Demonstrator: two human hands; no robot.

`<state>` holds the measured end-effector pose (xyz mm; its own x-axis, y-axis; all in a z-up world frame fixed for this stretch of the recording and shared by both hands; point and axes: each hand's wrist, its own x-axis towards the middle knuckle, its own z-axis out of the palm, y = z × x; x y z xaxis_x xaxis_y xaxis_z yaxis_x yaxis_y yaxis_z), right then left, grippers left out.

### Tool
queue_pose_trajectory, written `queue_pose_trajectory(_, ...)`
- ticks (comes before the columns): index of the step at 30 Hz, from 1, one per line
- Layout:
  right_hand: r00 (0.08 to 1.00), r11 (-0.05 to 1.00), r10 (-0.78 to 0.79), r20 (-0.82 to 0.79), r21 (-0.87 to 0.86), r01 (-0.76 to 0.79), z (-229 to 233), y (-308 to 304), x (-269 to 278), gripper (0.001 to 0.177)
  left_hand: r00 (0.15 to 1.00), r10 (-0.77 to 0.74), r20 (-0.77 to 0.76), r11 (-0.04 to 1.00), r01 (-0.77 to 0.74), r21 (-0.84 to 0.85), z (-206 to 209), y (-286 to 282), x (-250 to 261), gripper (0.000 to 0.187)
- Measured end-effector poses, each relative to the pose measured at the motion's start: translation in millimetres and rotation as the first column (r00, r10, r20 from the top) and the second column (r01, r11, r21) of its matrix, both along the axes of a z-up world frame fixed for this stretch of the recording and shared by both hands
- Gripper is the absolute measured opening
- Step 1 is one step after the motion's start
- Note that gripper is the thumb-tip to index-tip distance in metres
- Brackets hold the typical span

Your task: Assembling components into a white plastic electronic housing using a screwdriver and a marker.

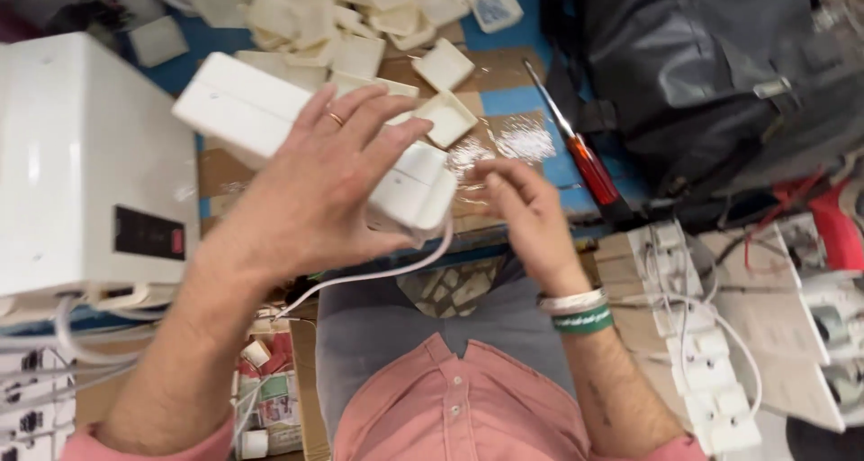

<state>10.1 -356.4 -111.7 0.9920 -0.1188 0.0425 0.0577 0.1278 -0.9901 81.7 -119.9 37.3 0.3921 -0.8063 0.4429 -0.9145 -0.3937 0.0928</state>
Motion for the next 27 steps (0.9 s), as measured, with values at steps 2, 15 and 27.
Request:
queue_pose_trajectory(2,0.995,0.997,-0.083,-0.063,-0.01,0.083,-18.3,4.6,-14.4,0.03,0.997,-0.053,0.064,0.996,0.048,0.076,-2.9,-13.1,14.2,0.093)
queue_pose_trajectory(15,0.995,0.991,0.101,0.008,0.092,-0.102,4.6,44.0,-26.1,0.078,0.989,0.038,-0.145,0.966,0.001,0.259,-8.5,-24.2,16.0,0.093)
queue_pose_trajectory(27,0.99,0.988,-0.07,0.126,-0.127,0.086,-30.9,37.8,-27.7,0.037,0.989,0.101,-0.108,0.948,-0.062,0.313,-17.0,-15.9,5.8,0.094)
